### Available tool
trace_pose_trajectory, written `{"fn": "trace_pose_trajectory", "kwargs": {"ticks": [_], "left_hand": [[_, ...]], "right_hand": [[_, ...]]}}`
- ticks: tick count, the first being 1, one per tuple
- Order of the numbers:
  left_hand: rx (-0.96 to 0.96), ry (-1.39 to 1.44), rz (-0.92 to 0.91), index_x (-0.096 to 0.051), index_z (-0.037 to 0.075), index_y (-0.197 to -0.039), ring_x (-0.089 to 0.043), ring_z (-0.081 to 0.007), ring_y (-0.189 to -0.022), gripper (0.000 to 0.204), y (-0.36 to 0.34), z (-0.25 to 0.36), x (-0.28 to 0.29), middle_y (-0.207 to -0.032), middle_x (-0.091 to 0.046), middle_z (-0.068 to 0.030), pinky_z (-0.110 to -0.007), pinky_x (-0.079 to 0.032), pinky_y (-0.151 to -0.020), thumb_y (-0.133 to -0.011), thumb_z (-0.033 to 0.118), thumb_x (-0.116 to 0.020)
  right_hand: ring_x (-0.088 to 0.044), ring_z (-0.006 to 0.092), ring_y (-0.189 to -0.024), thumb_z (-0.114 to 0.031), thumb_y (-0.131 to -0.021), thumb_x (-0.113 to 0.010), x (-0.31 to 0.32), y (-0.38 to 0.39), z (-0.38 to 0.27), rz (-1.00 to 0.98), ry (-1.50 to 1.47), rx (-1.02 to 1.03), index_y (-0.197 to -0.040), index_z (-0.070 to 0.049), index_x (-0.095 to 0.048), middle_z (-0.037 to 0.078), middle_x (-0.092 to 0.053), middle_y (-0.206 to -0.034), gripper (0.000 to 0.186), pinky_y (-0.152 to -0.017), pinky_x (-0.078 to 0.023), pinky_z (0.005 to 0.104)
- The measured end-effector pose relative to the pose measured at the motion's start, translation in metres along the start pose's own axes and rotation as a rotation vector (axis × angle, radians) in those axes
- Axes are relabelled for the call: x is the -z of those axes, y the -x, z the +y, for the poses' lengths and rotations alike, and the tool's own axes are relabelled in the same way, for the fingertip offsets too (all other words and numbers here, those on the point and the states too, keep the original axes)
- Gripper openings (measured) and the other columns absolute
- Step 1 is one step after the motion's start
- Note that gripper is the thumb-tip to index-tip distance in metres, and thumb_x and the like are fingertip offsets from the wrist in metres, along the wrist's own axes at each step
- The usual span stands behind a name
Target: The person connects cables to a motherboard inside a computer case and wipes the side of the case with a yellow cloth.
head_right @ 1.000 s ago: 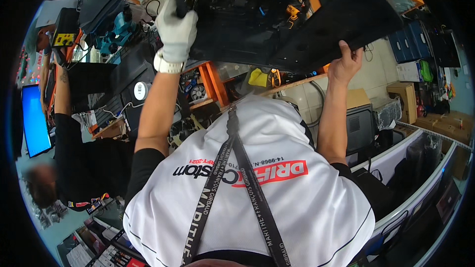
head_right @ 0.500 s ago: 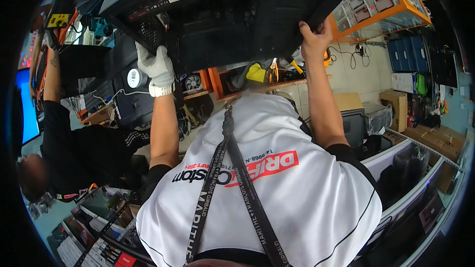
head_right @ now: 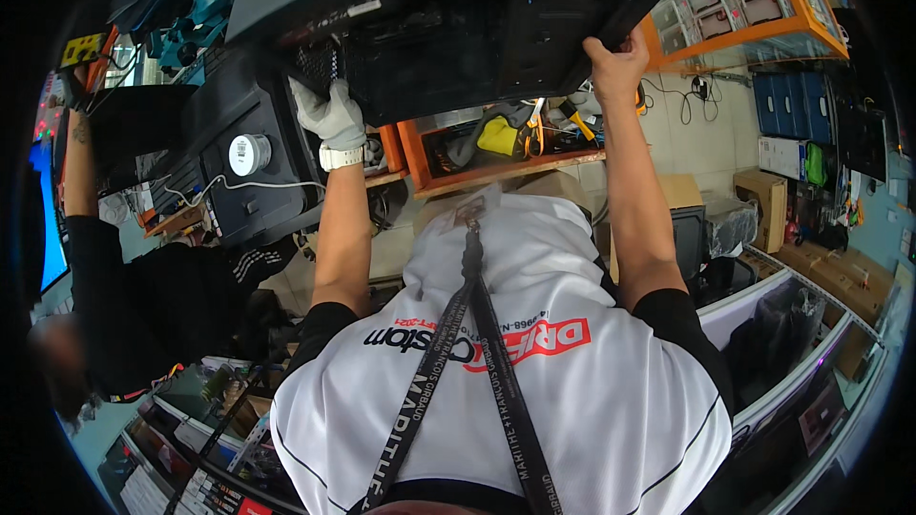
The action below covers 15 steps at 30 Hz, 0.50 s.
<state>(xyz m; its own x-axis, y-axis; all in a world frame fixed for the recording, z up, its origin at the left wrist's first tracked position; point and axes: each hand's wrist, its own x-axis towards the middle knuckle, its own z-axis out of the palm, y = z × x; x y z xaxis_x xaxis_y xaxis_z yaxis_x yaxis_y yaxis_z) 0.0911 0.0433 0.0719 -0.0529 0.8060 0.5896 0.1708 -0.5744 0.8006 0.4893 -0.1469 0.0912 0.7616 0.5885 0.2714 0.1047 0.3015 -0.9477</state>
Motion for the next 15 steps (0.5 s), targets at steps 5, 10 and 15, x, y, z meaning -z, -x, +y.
{"fn": "trace_pose_trajectory", "kwargs": {"ticks": [5, 10, 15], "left_hand": [[0.184, 0.123, 0.102, -0.067, -0.009, -0.146, -0.078, -0.0188, -0.087, 0.05, 0.033, -0.013, 0.004, -0.11, -0.084, -0.0113, -0.034, -0.062, -0.082, -0.096, -0.003, -0.067], [0.29, 0.138, -0.111, -0.058, 0.0, -0.151, -0.075, -0.0232, -0.105, 0.059, 0.019, 0.025, 0.029, -0.123, -0.077, -0.0133, -0.04, -0.061, -0.099, -0.095, -0.009, -0.075], [-0.133, -0.391, -0.638, -0.039, 0.005, -0.17, -0.073, -0.0265, -0.125, 0.098, -0.004, 0.015, 0.092, -0.149, -0.069, -0.017, -0.045, -0.06, -0.107, -0.087, 0.01, -0.091]], "right_hand": [[-0.075, 0.0176, -0.11, 0.008, -0.084, -0.077, -0.008, 0.015, 0.007, 0.011, 0.092, -0.021, -0.135, 0.003, -0.068, 0.008, -0.078, -0.123, 0.052, -0.101, -0.058, 0.0326], [-0.072, 0.0171, -0.111, 0.004, -0.085, -0.083, 0.009, 0.029, 0.01, 0.055, 0.244, -0.171, -0.135, 0.0, -0.065, 0.008, -0.074, -0.121, 0.053, -0.101, -0.057, 0.0329], [-0.062, 0.0153, -0.096, -0.008, -0.1, -0.082, -0.027, 0.083, -0.047, 0.312, 0.391, -0.239, -0.122, -0.002, -0.062, 0.002, -0.058, -0.098, 0.029, -0.09, -0.055, 0.0338]]}}
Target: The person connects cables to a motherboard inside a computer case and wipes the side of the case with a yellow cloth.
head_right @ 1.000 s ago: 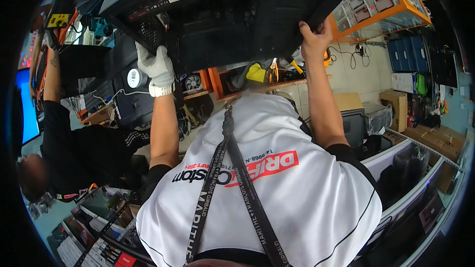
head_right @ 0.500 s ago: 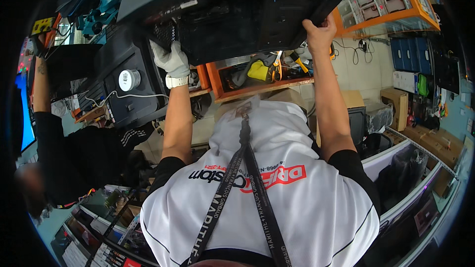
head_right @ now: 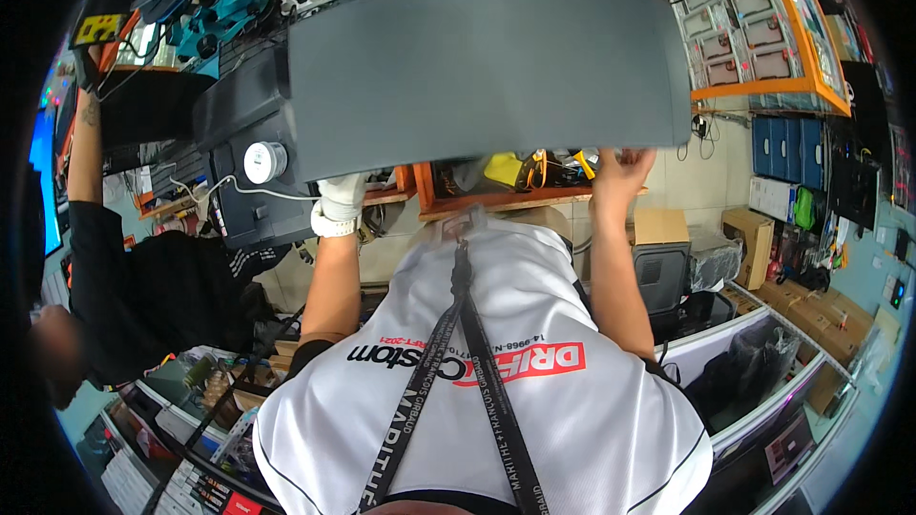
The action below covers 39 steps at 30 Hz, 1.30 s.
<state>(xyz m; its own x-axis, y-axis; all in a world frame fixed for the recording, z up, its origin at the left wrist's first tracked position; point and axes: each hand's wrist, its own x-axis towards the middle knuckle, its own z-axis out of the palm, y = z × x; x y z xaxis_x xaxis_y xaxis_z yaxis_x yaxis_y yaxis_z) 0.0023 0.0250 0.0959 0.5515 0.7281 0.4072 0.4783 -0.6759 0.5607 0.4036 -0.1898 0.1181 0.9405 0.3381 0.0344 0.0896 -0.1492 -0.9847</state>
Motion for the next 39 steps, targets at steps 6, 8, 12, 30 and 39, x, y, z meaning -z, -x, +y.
{"fn": "trace_pose_trajectory", "kwargs": {"ticks": [6, 8, 12, 30, 39], "left_hand": [[0.126, 0.468, -0.08, -0.016, 0.008, -0.181, -0.058, -0.0336, -0.148, 0.112, -0.018, 0.059, 0.016, -0.164, -0.054, -0.0193, -0.046, -0.048, -0.128, -0.095, 0.023, -0.086], [-0.117, 0.178, -0.135, -0.028, 0.008, -0.178, -0.056, -0.0377, -0.15, 0.108, -0.036, 0.072, 0.029, -0.165, -0.052, -0.023, -0.049, -0.046, -0.129, -0.091, 0.022, -0.089], [-0.037, 0.584, -0.148, -0.054, 0.006, -0.164, -0.059, -0.0439, -0.145, 0.084, -0.008, 0.046, 0.006, -0.157, -0.059, -0.0275, -0.053, -0.049, -0.125, -0.09, 0.026, -0.089], [0.208, 1.119, 0.126, -0.069, -0.003, -0.111, -0.07, -0.0314, -0.102, 0.081, -0.045, 0.049, -0.022, -0.107, -0.071, -0.0173, -0.041, -0.055, -0.095, -0.116, 0.069, -0.034], [-0.142, 1.263, -0.172, -0.071, -0.002, -0.123, -0.069, -0.0445, -0.121, 0.042, 0.025, 0.098, -0.06, -0.122, -0.071, -0.0251, -0.051, -0.054, -0.11, -0.102, 0.034, -0.073]], "right_hand": [[-0.073, 0.0276, -0.11, -0.051, -0.11, -0.073, -0.017, 0.149, -0.133, -0.622, -0.483, -0.438, -0.129, -0.007, -0.067, 0.007, -0.072, -0.114, 0.048, -0.093, -0.058, 0.0401], [-0.063, 0.0288, -0.142, -0.067, -0.104, -0.075, -0.044, 0.153, -0.156, -0.4, -0.971, -0.814, -0.147, -0.015, -0.067, 0.003, -0.072, -0.141, 0.068, -0.121, -0.05, 0.05], [-0.051, 0.0262, -0.156, -0.079, -0.098, -0.074, -0.06, 0.168, -0.148, -0.314, -1.107, -0.758, -0.159, -0.024, -0.064, -0.002, -0.066, -0.16, 0.082, -0.136, -0.034, 0.0537], [-0.069, 0.0329, -0.135, -0.07, -0.105, -0.073, -0.027, 0.12, -0.164, -0.003, -0.732, -0.469, -0.159, -0.011, -0.063, 0.009, -0.07, -0.151, 0.081, -0.115, -0.058, 0.0538], [-0.08, 0.031, -0.112, -0.029, -0.108, -0.079, 0.041, 0.096, -0.281, -0.185, -0.337, -0.431, -0.137, 0.0, -0.073, 0.017, -0.081, -0.128, 0.042, -0.1, -0.067, 0.0455]]}}
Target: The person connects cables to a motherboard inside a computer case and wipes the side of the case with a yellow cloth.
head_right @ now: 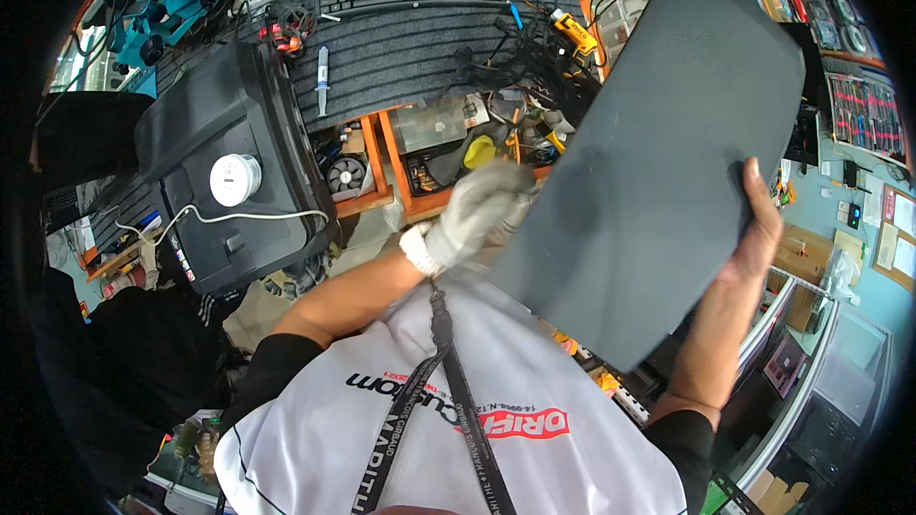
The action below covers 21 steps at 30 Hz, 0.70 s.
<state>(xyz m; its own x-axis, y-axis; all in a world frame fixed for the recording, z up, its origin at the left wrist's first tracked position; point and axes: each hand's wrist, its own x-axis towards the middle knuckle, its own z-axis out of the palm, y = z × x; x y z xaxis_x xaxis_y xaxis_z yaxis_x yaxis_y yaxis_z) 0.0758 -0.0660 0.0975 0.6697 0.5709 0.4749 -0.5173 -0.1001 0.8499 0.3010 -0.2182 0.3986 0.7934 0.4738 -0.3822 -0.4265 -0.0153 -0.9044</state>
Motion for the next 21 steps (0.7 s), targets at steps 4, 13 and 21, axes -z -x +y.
{"fn": "trace_pose_trajectory", "kwargs": {"ticks": [4, 13, 21], "left_hand": [[-0.092, -0.415, 0.103, -0.051, 0.001, -0.161, -0.052, -0.0507, -0.148, 0.108, -0.067, -0.006, -0.003, -0.155, -0.056, -0.0275, -0.061, -0.044, -0.122, -0.072, 0.033, -0.102], [0.137, -0.51, -0.833, -0.05, 0.006, -0.169, -0.065, -0.0343, -0.147, 0.136, -0.108, 0.006, -0.074, -0.152, -0.071, -0.0213, -0.049, -0.046, -0.124, -0.063, 0.074, -0.1], [0.427, 0.2, -0.922, -0.059, 0.008, -0.165, -0.07, -0.0362, -0.141, 0.125, -0.039, 0.023, -0.124, -0.148, -0.076, -0.0208, -0.044, -0.055, -0.119, -0.063, 0.065, -0.106]], "right_hand": [[-0.079, 0.0315, -0.118, -0.025, -0.107, -0.078, 0.034, 0.023, -0.061, -0.124, 0.404, 0.022, -0.139, 0.005, -0.071, 0.021, -0.079, -0.131, 0.045, -0.102, -0.066, 0.0451], [-0.058, 0.0267, -0.148, -0.054, -0.111, -0.072, 0.104, 0.051, -0.174, 0.277, 0.95, 0.162, -0.164, 0.004, -0.055, 0.019, -0.062, -0.16, 0.081, -0.129, -0.038, 0.0427], [-0.059, 0.021, -0.132, -0.059, -0.117, -0.058, 0.001, 0.032, -0.167, 0.209, 1.566, 0.396, -0.15, 0.004, -0.063, 0.013, -0.066, -0.14, 0.072, -0.119, -0.042, 0.0363]]}}
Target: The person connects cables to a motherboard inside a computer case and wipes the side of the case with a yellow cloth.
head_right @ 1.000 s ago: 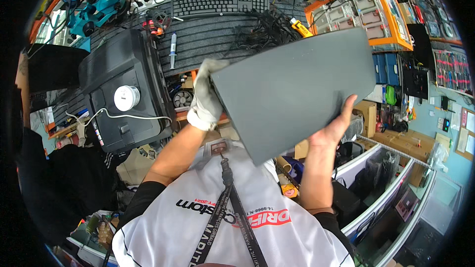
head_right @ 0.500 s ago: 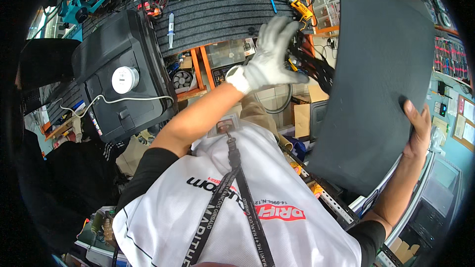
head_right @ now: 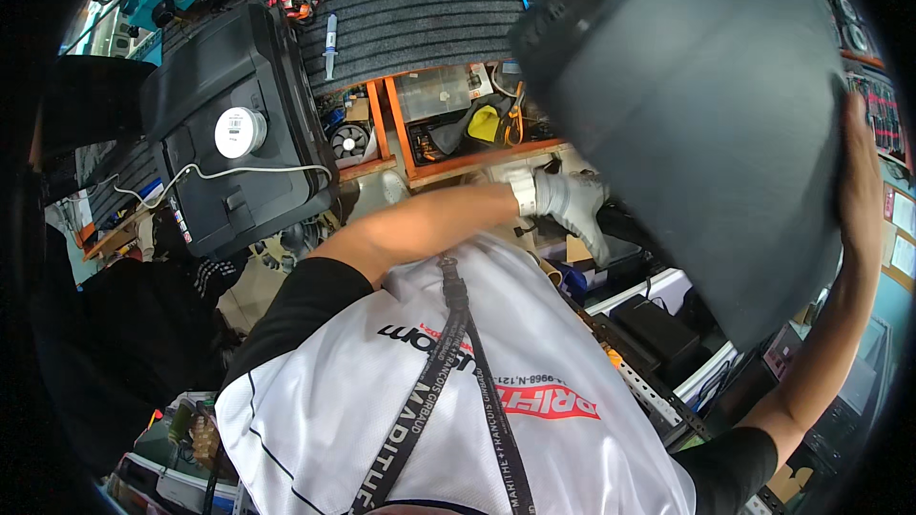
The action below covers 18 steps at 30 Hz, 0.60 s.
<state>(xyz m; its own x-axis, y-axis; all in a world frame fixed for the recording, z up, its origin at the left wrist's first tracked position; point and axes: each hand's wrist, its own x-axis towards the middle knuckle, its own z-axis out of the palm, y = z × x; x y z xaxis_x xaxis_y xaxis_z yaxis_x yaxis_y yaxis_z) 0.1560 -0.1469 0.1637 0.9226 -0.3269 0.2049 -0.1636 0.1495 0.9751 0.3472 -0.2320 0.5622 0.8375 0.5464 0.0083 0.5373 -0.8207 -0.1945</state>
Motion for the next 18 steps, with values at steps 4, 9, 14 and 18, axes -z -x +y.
{"fn": "trace_pose_trajectory", "kwargs": {"ticks": [4, 9, 14, 18], "left_hand": [[0.06, 0.007, 0.065, -0.071, 0.006, -0.151, -0.068, -0.0352, -0.141, 0.102, -0.003, -0.062, -0.03, -0.15, -0.074, -0.0216, -0.044, -0.05, -0.124, -0.072, 0.061, -0.104], [0.039, 0.386, 0.261, -0.075, 0.002, -0.12, -0.076, -0.027, -0.108, 0.055, 0.013, -0.112, -0.062, -0.114, -0.08, -0.0152, -0.041, -0.06, -0.097, -0.091, 0.044, -0.095], [0.103, 0.698, 0.395, -0.072, 0.005, -0.094, -0.074, -0.0149, -0.075, 0.022, 0.013, -0.098, -0.059, -0.087, -0.078, -0.0079, -0.032, -0.061, -0.068, -0.102, 0.02, -0.087], [0.174, 0.466, 0.633, -0.073, 0.004, -0.089, -0.075, -0.0146, -0.077, 0.025, 0.006, -0.101, -0.031, -0.081, -0.076, -0.0059, -0.034, -0.062, -0.072, -0.102, 0.021, -0.087]], "right_hand": [[-0.06, 0.0182, -0.124, -0.062, -0.121, -0.051, -0.06, -0.026, -0.076, -0.175, 0.133, 0.154, -0.143, 0.004, -0.067, 0.011, -0.068, -0.13, 0.071, -0.113, -0.044, 0.0331], [-0.064, 0.0147, -0.085, -0.079, -0.114, -0.048, -0.15, -0.066, -0.144, -0.472, -0.033, 0.613, -0.1, 0.006, -0.079, 0.007, -0.068, -0.087, 0.091, -0.084, -0.053, 0.0327], [-0.065, 0.0147, -0.101, -0.072, -0.119, -0.043, -0.202, -0.127, -0.188, -0.68, 0.151, 0.708, -0.116, 0.008, -0.076, 0.008, -0.073, -0.104, 0.087, -0.094, -0.052, 0.0314], [-0.072, 0.0248, -0.111, -0.072, -0.115, -0.048, -0.243, -0.148, -0.238, -0.773, 0.015, 0.764, -0.124, 0.007, -0.08, 0.018, -0.078, -0.117, 0.086, -0.1, -0.056, 0.038]]}}
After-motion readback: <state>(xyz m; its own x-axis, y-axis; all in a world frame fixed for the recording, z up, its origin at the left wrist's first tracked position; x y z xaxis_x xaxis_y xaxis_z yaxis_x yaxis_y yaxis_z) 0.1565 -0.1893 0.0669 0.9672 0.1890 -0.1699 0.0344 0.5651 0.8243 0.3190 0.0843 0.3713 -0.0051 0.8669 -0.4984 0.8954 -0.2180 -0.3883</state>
